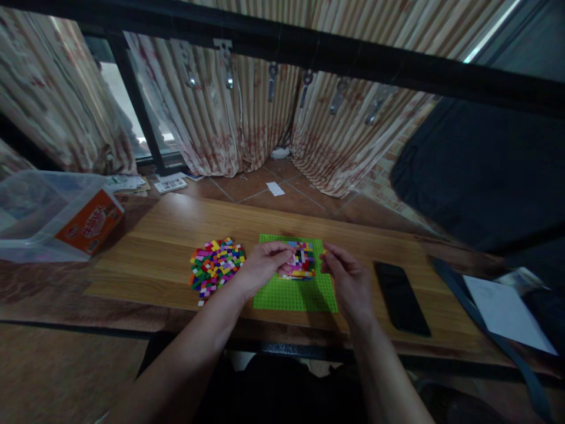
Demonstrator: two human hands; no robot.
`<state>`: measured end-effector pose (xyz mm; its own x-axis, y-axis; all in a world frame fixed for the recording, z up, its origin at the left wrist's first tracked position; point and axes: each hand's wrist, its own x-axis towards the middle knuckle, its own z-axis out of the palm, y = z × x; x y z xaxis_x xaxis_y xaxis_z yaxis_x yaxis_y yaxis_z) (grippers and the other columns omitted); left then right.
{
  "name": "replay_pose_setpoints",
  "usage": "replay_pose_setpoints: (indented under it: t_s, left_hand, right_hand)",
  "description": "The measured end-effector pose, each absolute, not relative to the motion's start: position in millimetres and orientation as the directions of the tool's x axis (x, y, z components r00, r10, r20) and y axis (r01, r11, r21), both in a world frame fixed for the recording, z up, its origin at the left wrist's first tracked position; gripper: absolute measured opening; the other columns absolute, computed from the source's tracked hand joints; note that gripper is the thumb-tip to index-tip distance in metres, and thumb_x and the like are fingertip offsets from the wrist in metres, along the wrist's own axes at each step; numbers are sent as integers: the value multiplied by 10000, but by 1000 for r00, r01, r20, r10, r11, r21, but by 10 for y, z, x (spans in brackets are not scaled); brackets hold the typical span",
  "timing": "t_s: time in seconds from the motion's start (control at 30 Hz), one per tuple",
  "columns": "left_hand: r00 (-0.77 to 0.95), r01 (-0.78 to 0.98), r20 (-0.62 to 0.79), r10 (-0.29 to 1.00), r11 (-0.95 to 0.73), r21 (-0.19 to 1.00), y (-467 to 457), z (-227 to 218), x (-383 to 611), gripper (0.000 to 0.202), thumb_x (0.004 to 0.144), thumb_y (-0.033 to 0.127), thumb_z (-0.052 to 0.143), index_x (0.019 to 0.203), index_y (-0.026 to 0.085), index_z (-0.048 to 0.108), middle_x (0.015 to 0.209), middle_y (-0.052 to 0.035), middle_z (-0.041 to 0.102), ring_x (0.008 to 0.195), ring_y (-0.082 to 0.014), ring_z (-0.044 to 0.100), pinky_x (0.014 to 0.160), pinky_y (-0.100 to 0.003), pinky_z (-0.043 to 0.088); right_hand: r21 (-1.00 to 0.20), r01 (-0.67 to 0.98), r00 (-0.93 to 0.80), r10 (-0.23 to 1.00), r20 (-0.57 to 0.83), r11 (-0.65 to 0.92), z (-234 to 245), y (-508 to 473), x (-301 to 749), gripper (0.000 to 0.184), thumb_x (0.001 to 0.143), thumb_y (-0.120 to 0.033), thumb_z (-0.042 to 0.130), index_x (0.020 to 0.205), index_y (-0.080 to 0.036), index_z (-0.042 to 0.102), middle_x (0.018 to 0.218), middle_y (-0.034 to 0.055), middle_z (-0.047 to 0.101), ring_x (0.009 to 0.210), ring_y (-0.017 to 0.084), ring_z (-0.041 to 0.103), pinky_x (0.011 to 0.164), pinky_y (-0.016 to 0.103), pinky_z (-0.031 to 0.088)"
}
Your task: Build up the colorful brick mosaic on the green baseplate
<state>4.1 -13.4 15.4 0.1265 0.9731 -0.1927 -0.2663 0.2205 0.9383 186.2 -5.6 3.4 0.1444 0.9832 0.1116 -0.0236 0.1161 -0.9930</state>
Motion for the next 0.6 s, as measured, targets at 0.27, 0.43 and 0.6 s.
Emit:
replay_pose_setpoints:
  t_s: [0.27, 0.43, 0.6]
  left_hand:
    - [68, -142, -118, 991, 127, 982, -102, 88, 9, 283, 756, 393, 677, 671, 129, 621, 541, 31, 536, 486, -62, 449, 499, -200, 341]
    - [50, -97, -136, 989, 141, 985, -109, 122, 0, 321, 732, 423, 700, 629, 134, 607, 527, 29, 529, 487, -65, 445, 500, -198, 346]
    - [38, -58, -135, 990, 138, 989, -110, 137, -9, 301, 731, 408, 698, 635, 135, 614, 516, 32, 526, 484, -68, 440, 496, -202, 330]
  right_hand:
    - [-998, 54, 202, 979, 4, -7, -40, 13, 1959, 296, 632, -385, 720, 838, -172, 737, 686, 14, 679, 596, 137, 550, 586, 289, 466]
    - [-994, 107, 161, 987, 22, 5, -81, 22, 1968, 279, 611, -401, 750, 778, -184, 694, 656, 5, 671, 587, 147, 579, 563, 285, 490]
    - [-986, 168, 143, 989, 37, 13, -122, 10, 1985, 306, 639, -420, 754, 818, -185, 673, 722, 42, 713, 641, 185, 646, 580, 300, 504]
